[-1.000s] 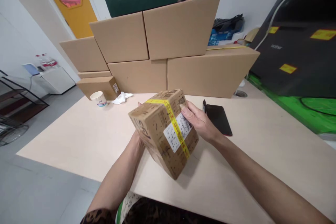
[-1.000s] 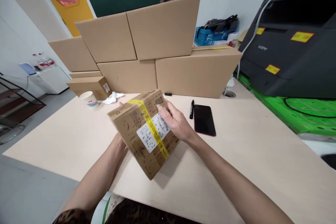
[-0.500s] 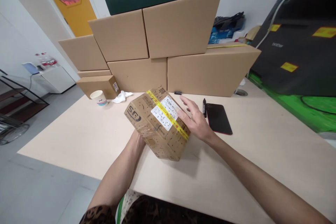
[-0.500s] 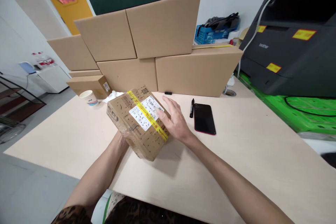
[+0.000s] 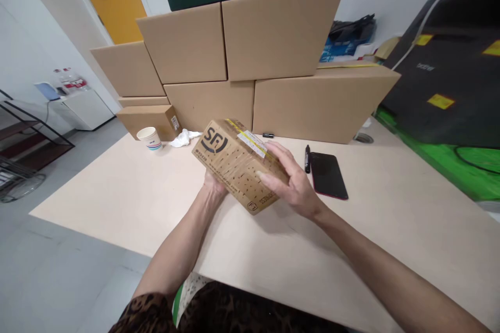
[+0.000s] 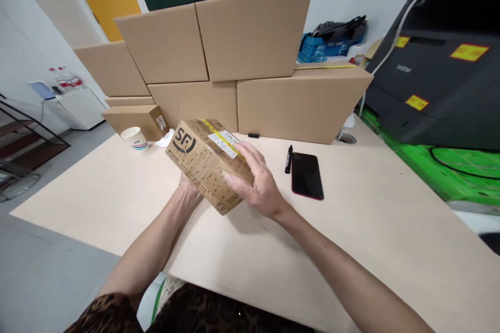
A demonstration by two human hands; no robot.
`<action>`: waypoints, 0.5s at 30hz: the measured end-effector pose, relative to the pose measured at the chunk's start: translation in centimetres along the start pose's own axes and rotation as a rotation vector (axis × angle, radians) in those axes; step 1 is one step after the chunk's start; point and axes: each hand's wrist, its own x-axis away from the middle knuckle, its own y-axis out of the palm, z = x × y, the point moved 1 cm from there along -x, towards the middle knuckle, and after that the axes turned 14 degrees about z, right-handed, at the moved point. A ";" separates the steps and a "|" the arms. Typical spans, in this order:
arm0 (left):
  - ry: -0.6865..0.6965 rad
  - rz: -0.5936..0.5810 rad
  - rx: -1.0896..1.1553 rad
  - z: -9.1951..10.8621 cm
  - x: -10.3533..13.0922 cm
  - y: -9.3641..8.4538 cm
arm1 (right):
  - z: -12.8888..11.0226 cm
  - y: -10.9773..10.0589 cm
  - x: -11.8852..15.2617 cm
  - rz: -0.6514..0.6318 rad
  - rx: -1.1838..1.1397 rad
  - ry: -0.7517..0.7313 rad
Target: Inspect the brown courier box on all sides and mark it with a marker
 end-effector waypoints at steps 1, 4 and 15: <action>-0.006 -0.004 -0.016 0.1 0.0 0.1 | 0.0 -0.2 -0.3 0.046 -0.046 0.054; -0.031 -0.013 -0.138 0.2 0.1 0.2 | 0.1 -0.8 -1.1 0.202 -0.200 0.260; 0.126 -0.040 -0.549 -0.6 1.2 0.5 | 1.4 -3.5 -4.0 0.421 -0.452 0.557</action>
